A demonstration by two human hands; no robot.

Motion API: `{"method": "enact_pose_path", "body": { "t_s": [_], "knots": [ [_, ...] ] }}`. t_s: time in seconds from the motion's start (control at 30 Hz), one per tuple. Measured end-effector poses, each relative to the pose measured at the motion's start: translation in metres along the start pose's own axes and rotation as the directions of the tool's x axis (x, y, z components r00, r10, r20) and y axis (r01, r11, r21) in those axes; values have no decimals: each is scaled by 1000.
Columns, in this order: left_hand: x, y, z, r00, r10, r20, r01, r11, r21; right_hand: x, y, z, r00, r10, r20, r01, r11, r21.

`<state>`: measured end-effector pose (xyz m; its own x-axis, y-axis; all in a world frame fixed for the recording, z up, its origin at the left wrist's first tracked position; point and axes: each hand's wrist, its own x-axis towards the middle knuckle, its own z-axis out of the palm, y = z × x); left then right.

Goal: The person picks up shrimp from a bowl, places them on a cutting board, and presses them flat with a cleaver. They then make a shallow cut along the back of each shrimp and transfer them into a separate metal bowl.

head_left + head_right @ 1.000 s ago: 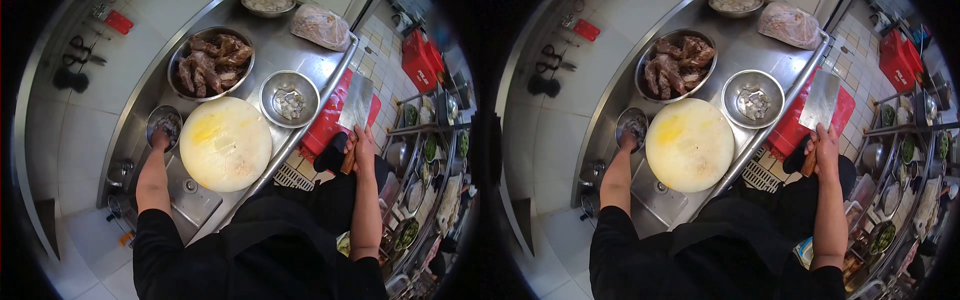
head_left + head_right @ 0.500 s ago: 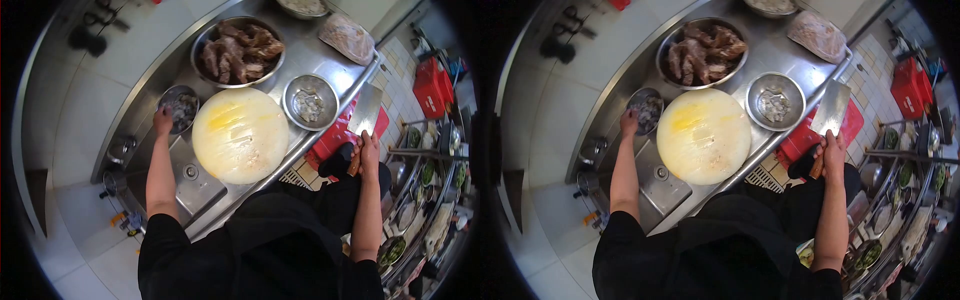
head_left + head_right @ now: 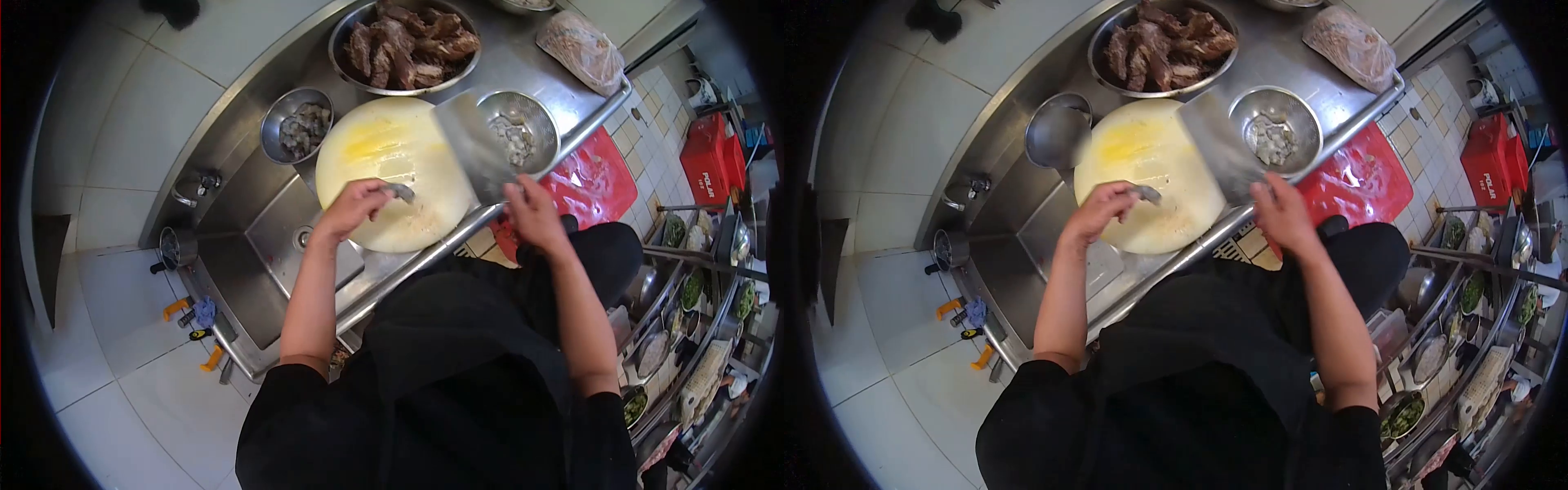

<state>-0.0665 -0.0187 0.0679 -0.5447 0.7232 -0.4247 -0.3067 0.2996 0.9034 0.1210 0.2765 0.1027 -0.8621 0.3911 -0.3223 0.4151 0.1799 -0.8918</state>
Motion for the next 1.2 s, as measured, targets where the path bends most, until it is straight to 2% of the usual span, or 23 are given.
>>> {"method": "enact_pose_path", "body": {
  "t_s": [0.07, 0.1, 0.13, 0.17, 0.2, 0.27, 0.3, 0.33, 0.4, 0.43, 0.73, 0.93, 1.03, 1.07, 1.13, 1.2],
  "knots": [
    [19, -29, 16, 985, -151, 78, 137, 977, 164, 10, 28, 35, 999, 13, 49, -15, 999, 40],
    [21, -34, 24, 985, -153, 80, 139, 976, 167, 11, 33, 50, 995, 83, 53, -81, 996, -37],
    [22, -38, 32, 995, -38, -87, 76, 867, 493, 12, 42, 61, 986, 157, 53, -150, 982, -115],
    [21, -40, 36, 971, 129, -200, 71, 645, 761, 21, 74, 72, 995, 93, 40, -81, 970, -229],
    [19, -40, 38, 972, 125, -200, 74, 643, 763, 18, 76, 74, 995, 96, 41, -84, 971, -225],
    [15, -42, 42, 828, 392, -401, -48, 762, 646, 9, 81, 80, 983, 160, 92, -137, 965, -222],
    [15, -45, 40, 856, 398, -329, -87, 739, 668, 6, 81, 80, 981, 170, 92, -147, 965, -220],
    [14, -50, 43, 861, 389, -326, -84, 742, 665, 3, 81, 79, 970, 211, 121, -187, 964, -189],
    [12, -57, 50, 896, 402, -187, -166, 695, 700, 0, 79, 77, 941, 284, 186, -262, 956, -134],
    [11, -59, 53, 903, 395, -170, -162, 679, 716, -3, 77, 78, 937, 274, 218, -279, 960, -11],
    [2, -65, 56, 862, 479, -163, -209, 630, 748, -10, 71, 84, 911, 306, 276, -298, 952, -73],
    [0, -64, 57, 876, 444, -189, -174, 656, 735, -14, 51, 87, 918, 312, 246, -301, 950, -84],
    [1, -72, 59, 854, 476, -208, -172, 637, 752, -10, 48, 90, 915, 315, 253, -299, 949, -102],
    [2, -75, 59, 853, 478, -210, -172, 637, 752, -6, 56, 93, 915, 313, 253, -296, 950, -103],
    [3, -79, 59, 837, 500, -223, -175, 630, 757, 4, 74, 103, 985, 110, 136, -59, 941, -332],
    [-1, -80, 62, 816, 510, -272, -144, 635, 759, 6, 78, 102, 982, 109, 156, -57, 950, -308]
  ]
}}
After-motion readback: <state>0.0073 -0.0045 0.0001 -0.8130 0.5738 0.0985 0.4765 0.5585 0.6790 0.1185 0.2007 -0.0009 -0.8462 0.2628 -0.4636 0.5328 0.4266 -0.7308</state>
